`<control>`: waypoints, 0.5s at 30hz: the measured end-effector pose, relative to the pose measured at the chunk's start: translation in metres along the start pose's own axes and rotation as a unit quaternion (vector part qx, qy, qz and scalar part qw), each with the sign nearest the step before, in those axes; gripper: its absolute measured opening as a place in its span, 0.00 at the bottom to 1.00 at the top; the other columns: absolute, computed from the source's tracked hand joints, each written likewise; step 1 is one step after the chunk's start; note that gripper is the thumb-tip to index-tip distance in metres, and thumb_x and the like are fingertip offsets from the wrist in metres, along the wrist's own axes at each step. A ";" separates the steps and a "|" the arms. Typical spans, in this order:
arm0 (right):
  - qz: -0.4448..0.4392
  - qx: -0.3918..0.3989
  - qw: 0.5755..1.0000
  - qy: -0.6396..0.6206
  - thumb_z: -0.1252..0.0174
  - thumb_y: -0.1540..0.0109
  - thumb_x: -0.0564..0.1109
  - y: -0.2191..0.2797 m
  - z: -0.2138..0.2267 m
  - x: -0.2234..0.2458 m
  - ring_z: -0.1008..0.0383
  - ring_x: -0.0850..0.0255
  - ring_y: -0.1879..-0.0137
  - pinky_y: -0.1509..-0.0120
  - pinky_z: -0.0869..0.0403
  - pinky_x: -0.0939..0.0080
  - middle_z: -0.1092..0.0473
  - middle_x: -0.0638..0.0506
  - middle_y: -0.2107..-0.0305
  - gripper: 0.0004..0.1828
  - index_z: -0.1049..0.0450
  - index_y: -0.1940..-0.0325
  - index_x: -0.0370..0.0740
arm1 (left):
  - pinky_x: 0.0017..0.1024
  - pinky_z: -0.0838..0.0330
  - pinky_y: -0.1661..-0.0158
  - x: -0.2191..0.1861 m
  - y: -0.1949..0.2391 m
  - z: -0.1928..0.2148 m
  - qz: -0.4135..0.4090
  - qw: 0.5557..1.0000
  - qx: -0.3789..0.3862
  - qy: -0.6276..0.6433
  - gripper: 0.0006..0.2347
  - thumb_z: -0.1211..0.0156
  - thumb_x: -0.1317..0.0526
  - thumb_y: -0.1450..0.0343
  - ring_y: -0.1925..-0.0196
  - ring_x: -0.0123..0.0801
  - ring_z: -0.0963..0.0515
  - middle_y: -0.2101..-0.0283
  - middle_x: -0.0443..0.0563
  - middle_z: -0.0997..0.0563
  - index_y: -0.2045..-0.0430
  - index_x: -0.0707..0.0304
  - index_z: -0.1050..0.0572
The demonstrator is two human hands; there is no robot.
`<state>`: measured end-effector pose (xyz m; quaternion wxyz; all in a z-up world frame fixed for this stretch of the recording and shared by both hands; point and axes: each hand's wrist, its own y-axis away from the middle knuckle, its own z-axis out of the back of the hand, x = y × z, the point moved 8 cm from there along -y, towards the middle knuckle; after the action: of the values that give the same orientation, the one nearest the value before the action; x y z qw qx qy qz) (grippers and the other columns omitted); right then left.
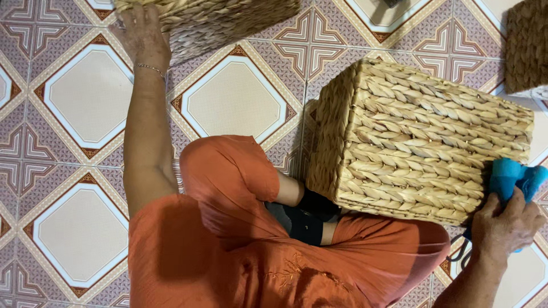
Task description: The person sits on the floor and wipes a rectangular woven basket with a blue cloth. They clean the exterior sides, bottom, and interior surfaces, rotating the basket to reach all areas.
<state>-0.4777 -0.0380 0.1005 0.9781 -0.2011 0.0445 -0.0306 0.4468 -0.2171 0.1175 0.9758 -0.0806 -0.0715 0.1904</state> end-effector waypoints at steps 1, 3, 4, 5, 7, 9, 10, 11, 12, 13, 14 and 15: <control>0.000 0.003 1.000 -0.005 0.42 0.36 0.41 -0.002 -0.002 0.000 0.35 0.42 0.45 0.41 0.32 0.44 0.33 0.41 0.55 0.18 0.27 0.42 0.39 | 0.73 0.54 0.36 -0.004 0.002 0.008 0.015 1.000 0.010 0.017 0.30 0.33 0.55 0.28 0.27 0.61 0.45 0.28 0.65 0.42 0.32 0.65 0.38; -0.005 0.011 1.000 -0.013 0.41 0.36 0.42 -0.006 -0.003 -0.001 0.34 0.41 0.46 0.41 0.32 0.43 0.32 0.40 0.55 0.16 0.27 0.43 0.39 | 0.75 0.55 0.37 -0.039 0.015 0.029 -0.007 0.997 -0.008 0.079 0.30 0.32 0.53 0.28 0.29 0.66 0.44 0.32 0.71 0.41 0.34 0.69 0.36; -0.003 0.013 1.000 -0.018 0.41 0.36 0.42 -0.010 -0.002 0.002 0.34 0.41 0.46 0.41 0.32 0.42 0.32 0.40 0.56 0.16 0.27 0.43 0.38 | 0.76 0.54 0.37 -0.067 0.025 0.045 -0.043 0.991 -0.035 0.125 0.30 0.31 0.51 0.27 0.30 0.72 0.43 0.34 0.76 0.41 0.36 0.71 0.35; -0.007 0.018 1.000 -0.019 0.41 0.36 0.42 -0.008 0.003 0.005 0.34 0.41 0.46 0.40 0.32 0.42 0.32 0.39 0.56 0.16 0.27 0.43 0.38 | 0.77 0.53 0.38 -0.103 0.040 0.061 -0.084 0.980 -0.059 0.173 0.30 0.30 0.49 0.26 0.31 0.77 0.42 0.36 0.81 0.41 0.37 0.73 0.33; -0.008 0.009 1.000 -0.028 0.41 0.36 0.42 -0.019 0.017 0.021 0.33 0.40 0.46 0.38 0.32 0.40 0.30 0.38 0.56 0.16 0.26 0.44 0.37 | 0.37 0.35 0.30 -0.185 0.107 0.056 -0.101 0.861 0.113 0.486 0.26 0.36 0.50 0.25 0.30 0.45 0.27 0.34 0.62 0.24 0.35 0.66 0.33; -0.006 -0.012 0.996 -0.084 0.40 0.35 0.40 -0.036 0.042 0.056 0.31 0.40 0.46 0.36 0.32 0.40 0.28 0.38 0.54 0.13 0.26 0.45 0.37 | 0.40 0.33 0.31 -0.266 0.202 0.066 -0.153 0.794 0.204 0.551 0.33 0.39 0.48 0.25 0.30 0.47 0.27 0.34 0.64 0.27 0.28 0.66 0.44; -0.001 -0.025 0.991 -0.133 0.40 0.33 0.39 -0.043 0.058 0.081 0.30 0.40 0.45 0.36 0.32 0.41 0.27 0.40 0.52 0.11 0.26 0.46 0.37 | 0.45 0.41 0.29 -0.296 0.248 0.078 -0.195 0.748 0.230 0.591 0.35 0.38 0.52 0.23 0.25 0.53 0.38 0.28 0.69 0.39 0.26 0.68 0.50; 0.020 -0.037 0.974 -0.225 0.40 0.29 0.38 -0.044 0.075 0.115 0.28 0.42 0.46 0.36 0.30 0.42 0.27 0.41 0.54 0.10 0.25 0.43 0.38 | 0.49 0.50 0.27 -0.321 0.284 0.090 -0.238 0.698 0.257 0.624 0.37 0.37 0.56 0.21 0.21 0.57 0.50 0.22 0.73 0.51 0.23 0.69 0.57; 0.062 -0.036 0.983 -0.171 0.41 0.33 0.35 -0.048 0.086 0.157 0.30 0.40 0.48 0.42 0.30 0.42 0.29 0.39 0.53 0.18 0.27 0.38 0.39 | 0.49 0.51 0.27 -0.334 0.298 0.099 -0.239 0.718 0.203 0.622 0.39 0.37 0.55 0.22 0.21 0.56 0.51 0.23 0.72 0.52 0.24 0.69 0.58; 0.103 0.000 0.977 -0.188 0.43 0.37 0.33 -0.039 0.095 0.200 0.29 0.41 0.49 0.46 0.30 0.43 0.29 0.41 0.53 0.24 0.28 0.36 0.39 | 0.48 0.52 0.26 -0.345 0.312 0.107 -0.238 0.734 0.152 0.618 0.40 0.36 0.55 0.23 0.21 0.56 0.52 0.23 0.72 0.53 0.25 0.68 0.60; 0.150 -0.040 0.967 -0.200 0.41 0.38 0.34 -0.034 0.110 0.240 0.30 0.42 0.51 0.49 0.29 0.42 0.29 0.41 0.54 0.21 0.27 0.40 0.40 | 0.48 0.54 0.26 -0.350 0.321 0.115 -0.238 0.746 0.100 0.614 0.41 0.36 0.54 0.24 0.21 0.55 0.53 0.23 0.71 0.54 0.25 0.67 0.62; 0.203 0.020 0.948 -0.243 0.42 0.44 0.35 -0.020 0.115 0.278 0.29 0.43 0.52 0.53 0.29 0.41 0.28 0.41 0.55 0.24 0.26 0.43 0.41 | 0.50 0.50 0.29 -0.354 0.325 0.100 -0.147 0.676 0.191 0.696 0.40 0.40 0.54 0.25 0.24 0.57 0.49 0.24 0.72 0.51 0.25 0.65 0.62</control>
<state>-0.1905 -0.0335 0.1926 0.9486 -0.1694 -0.1555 0.2173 -0.0118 -0.0425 0.1169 0.7529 0.0095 0.6555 -0.0572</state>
